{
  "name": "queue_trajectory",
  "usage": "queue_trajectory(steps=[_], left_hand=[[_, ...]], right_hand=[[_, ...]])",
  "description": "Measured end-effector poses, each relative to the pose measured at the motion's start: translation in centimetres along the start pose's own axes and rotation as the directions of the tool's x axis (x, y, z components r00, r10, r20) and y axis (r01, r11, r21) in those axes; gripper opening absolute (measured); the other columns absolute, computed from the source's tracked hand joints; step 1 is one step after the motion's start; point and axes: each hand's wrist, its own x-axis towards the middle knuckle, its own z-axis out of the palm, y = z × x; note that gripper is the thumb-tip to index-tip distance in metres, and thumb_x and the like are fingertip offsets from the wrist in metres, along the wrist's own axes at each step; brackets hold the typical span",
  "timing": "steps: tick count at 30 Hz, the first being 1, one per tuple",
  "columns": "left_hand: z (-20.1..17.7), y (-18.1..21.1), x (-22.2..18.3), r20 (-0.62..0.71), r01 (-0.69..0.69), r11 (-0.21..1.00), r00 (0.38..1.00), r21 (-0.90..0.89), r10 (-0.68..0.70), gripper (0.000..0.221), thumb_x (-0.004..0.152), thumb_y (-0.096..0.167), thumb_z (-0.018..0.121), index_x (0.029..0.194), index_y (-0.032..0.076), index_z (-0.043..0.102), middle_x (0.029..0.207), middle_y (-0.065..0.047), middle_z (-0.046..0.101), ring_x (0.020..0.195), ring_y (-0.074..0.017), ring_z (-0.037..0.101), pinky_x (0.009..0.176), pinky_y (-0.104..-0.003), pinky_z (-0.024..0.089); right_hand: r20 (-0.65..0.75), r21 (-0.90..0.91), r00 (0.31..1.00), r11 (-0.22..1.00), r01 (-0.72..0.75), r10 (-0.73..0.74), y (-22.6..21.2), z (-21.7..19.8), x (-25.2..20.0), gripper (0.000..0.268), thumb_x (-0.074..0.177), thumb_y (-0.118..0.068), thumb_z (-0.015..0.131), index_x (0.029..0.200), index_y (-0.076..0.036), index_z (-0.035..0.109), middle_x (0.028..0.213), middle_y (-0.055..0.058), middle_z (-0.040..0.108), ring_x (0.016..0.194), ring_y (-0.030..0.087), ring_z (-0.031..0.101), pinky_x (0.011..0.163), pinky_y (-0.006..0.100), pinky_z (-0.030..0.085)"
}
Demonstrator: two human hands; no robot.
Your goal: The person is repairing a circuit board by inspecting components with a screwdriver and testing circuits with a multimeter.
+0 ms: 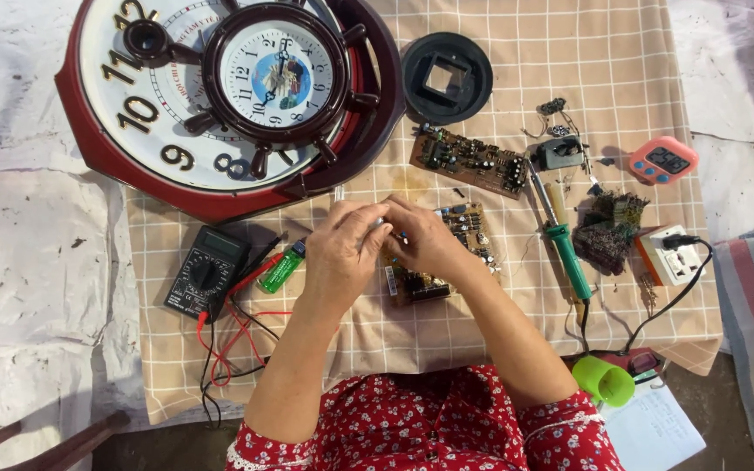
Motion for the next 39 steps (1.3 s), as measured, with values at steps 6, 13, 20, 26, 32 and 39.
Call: queue_trajectory(steps=[6,13,20,26,32,39], left_hand=[[-0.7,0.0,0.4,0.12,-0.064,0.998,0.991,-0.012,0.065,0.021,0.084,0.013,0.054,0.104,0.011,0.061,0.096,-0.01,0.062,0.094,-0.0272,0.059,0.083,-0.035,0.044],[0.0,-0.1,0.2,0.035,-0.005,0.998,0.999,0.058,0.003,0.017,0.082,0.021,0.06,0.098,0.019,0.065,0.09,-0.002,0.059,0.085,-0.0225,0.06,0.07,-0.03,0.05],[-0.5,0.8,0.8,0.07,0.0,1.0,0.998,-0.029,0.002,0.018,0.083,0.014,0.057,0.1,0.011,0.062,0.096,-0.01,0.059,0.089,-0.0289,0.06,0.075,-0.037,0.05],[-0.4,1.0,0.5,0.085,-0.011,0.999,0.996,-0.037,0.014,0.017,0.082,0.014,0.058,0.098,0.014,0.065,0.091,-0.006,0.061,0.085,-0.0258,0.061,0.072,-0.034,0.051],[0.2,0.4,0.4,0.039,-0.038,0.998,0.998,-0.057,0.041,0.018,0.082,0.014,0.059,0.099,0.009,0.063,0.094,-0.01,0.06,0.087,-0.0288,0.06,0.075,-0.038,0.049],[0.9,-1.8,-1.1,-0.133,-0.003,0.996,0.991,0.084,0.014,0.02,0.08,0.021,0.064,0.099,0.014,0.064,0.084,-0.004,0.062,0.075,-0.023,0.062,0.064,-0.031,0.05]], right_hand=[[0.011,0.066,1.0,0.998,0.012,-0.013,-0.4,-0.8,0.2,0.019,0.083,-0.015,0.053,0.067,-0.005,0.048,0.072,0.011,0.051,0.058,0.037,0.053,0.051,0.039,0.044],[-0.03,-0.026,1.0,1.0,0.003,-0.004,1.8,0.7,-0.7,0.009,0.079,-0.016,0.054,0.073,-0.01,0.05,0.071,0.007,0.049,0.057,0.035,0.052,0.049,0.039,0.044],[-0.065,-0.138,0.997,0.99,0.037,-0.047,3.4,1.9,-1.4,0.009,0.074,-0.01,0.058,0.074,-0.011,0.049,0.07,0.008,0.047,0.06,0.034,0.053,0.052,0.039,0.044],[-0.044,-0.014,0.995,0.996,0.085,-0.085,2.1,0.9,-0.8,0.005,0.074,-0.008,0.052,0.073,-0.008,0.047,0.075,0.01,0.047,0.065,0.037,0.051,0.055,0.04,0.044],[-0.128,-0.172,0.989,0.984,0.053,-0.075,5.1,4.1,-2.1,0.014,0.066,-0.001,0.056,0.077,-0.008,0.051,0.077,0.011,0.052,0.068,0.034,0.056,0.058,0.039,0.047],[-0.253,-0.12,0.919,0.933,-0.339,0.302,3.5,-6.5,-4.2,0.028,0.084,0.002,0.049,0.107,-0.01,0.059,0.087,0.007,0.059,0.08,0.023,0.06,0.068,0.031,0.049]])
